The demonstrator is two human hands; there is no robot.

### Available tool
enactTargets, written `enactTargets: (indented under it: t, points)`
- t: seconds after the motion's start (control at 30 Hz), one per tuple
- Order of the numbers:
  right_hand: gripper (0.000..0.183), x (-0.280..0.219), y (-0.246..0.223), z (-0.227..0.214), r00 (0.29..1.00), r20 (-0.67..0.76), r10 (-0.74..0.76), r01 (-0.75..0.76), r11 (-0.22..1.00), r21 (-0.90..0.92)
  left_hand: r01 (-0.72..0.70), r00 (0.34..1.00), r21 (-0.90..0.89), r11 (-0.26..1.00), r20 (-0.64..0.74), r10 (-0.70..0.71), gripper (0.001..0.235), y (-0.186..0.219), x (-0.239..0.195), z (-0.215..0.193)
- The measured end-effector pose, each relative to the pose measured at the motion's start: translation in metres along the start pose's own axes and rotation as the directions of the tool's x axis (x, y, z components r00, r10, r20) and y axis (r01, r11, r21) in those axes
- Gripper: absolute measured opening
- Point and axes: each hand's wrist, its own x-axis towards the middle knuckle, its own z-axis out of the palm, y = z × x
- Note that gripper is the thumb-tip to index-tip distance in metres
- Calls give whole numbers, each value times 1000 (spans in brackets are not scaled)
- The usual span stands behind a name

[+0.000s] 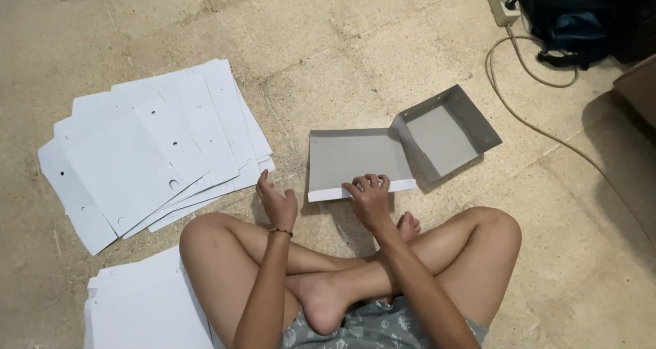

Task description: The person sits on the floor and folds a flat white cardboard sheet into a small box using a pre-assembled box as a template. They fold the sides, tuck the tabs, and close the box. After completing one box, they pick up another flat sheet to begin the next.

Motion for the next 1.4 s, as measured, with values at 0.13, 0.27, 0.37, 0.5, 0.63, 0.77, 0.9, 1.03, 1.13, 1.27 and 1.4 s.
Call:
enactTargets:
  t: [0.13, 0.27, 0.37, 0.5, 0.63, 0.77, 0.9, 1.03, 1.13, 1.27, 1.4]
  points:
    - [35, 0, 9, 17, 957, 290, -1, -25, 996, 85, -236, 946, 169, 957, 267, 186, 50, 31, -10, -8]
    - [31, 3, 10, 1, 905, 422, 43, -124, 978, 166, -534, 739, 315, 785, 625, 252, 31, 7, -7, 10]
    - [25, 5, 11, -3, 888, 457, 46, -160, 963, 216, -582, 676, 379, 719, 717, 169, 29, 13, -11, 9]
    - [25, 5, 20, -11, 852, 513, 105, -217, 962, 164, -673, 659, 418, 611, 714, 238, 19, -58, 5, 44]
    - [25, 0, 66, -11, 773, 599, 209, -270, 963, 12, -637, 724, 494, 591, 646, 242, 11, -20, 0, 16]
    - [17, 1, 72, -31, 718, 637, 279, -466, 873, 144, -542, 790, 555, 630, 592, 158, 11, -12, 4, 9]
    - [17, 8, 61, -49, 697, 648, 308, -605, 738, 300, -423, 831, 554, 717, 552, 63, 22, -23, 10, 11]
    - [14, 10, 57, -53, 678, 651, 341, -650, 692, 315, -341, 851, 559, 756, 525, -4, 21, -5, 10, 3]
    - [19, 3, 73, -23, 681, 619, 391, -683, 644, 344, -250, 878, 575, 779, 475, -68, 22, 2, 8, 1]
    - [33, -3, 82, 0, 684, 519, 513, -711, 628, 316, -211, 913, 577, 789, 405, -52, 27, 7, 7, 4]
    - [42, 7, 66, -13, 669, 444, 596, -717, 675, 175, -373, 914, 580, 724, 362, 181, 16, -4, 3, 20]
